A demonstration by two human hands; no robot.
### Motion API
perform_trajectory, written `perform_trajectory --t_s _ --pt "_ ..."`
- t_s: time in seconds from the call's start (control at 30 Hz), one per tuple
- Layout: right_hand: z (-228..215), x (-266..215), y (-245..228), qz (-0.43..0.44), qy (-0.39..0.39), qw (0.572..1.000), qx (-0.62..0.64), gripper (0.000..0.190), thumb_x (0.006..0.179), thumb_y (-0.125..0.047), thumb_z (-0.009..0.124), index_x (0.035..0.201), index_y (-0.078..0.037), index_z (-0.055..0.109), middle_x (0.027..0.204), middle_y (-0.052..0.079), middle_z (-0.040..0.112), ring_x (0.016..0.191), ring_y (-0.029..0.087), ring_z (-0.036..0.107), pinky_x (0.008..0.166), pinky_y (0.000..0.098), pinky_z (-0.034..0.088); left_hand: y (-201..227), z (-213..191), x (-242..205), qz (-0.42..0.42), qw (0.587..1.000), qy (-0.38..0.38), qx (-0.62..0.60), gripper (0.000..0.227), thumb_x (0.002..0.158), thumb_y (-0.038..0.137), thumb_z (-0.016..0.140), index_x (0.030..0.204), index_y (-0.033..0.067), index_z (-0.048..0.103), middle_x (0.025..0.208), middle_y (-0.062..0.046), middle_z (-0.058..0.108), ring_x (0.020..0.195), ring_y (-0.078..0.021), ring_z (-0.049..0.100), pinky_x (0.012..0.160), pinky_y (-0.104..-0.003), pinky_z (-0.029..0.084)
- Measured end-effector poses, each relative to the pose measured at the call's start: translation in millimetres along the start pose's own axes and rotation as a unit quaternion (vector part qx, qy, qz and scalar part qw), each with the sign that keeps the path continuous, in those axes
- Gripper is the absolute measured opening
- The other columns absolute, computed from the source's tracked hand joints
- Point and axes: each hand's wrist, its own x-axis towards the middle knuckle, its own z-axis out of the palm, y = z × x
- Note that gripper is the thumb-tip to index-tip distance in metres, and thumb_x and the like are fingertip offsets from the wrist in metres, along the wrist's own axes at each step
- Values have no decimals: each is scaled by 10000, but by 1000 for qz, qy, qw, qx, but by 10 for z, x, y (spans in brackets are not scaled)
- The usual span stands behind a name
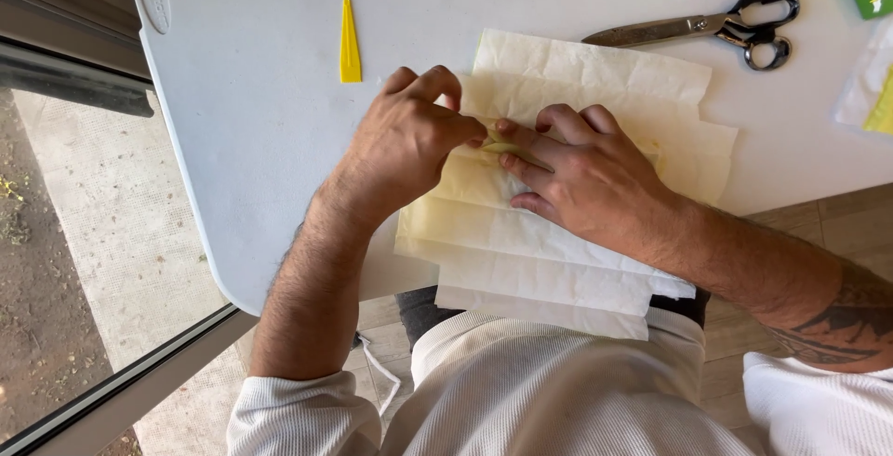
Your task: Applying glue to the edges of a padded material and pressing them down to form seams, occasionally using scissors for adjustments.
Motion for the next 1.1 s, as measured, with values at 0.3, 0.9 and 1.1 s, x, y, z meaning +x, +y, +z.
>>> perform_trajectory --t_s 0.3,0.9,1.1 --pt "-3 -3 -10 0 -1 1000 -4 459 795 -544 799 1144 -246 770 1416 -119 648 1062 207 532 805 357 428 -28 65 -17 -75 996 0 -39 170 909 12 720 924 168 785 806 -35 632 870 -184 618 760 -366 405" --pt "8 9 9 -2 0 1000 25 519 769 -475 839 1170 -162 735 1433 -26 658 1082 237 554 797 368 435 -75 34 -22 -40 998 40 -36 192 896 -13 716 953 158 784 860 -85 602 759 -211 607 778 -388 429" --pt "-230 -149 250 21 117 989 90 377 940 -347 814 1053 0 717 1308 188 700 1021 308 665 964 521 484 -78 67 -27 -45 999 5 -24 225 836 -52 704 882 161 761 744 21 716 666 -201 646 788 -358 431"
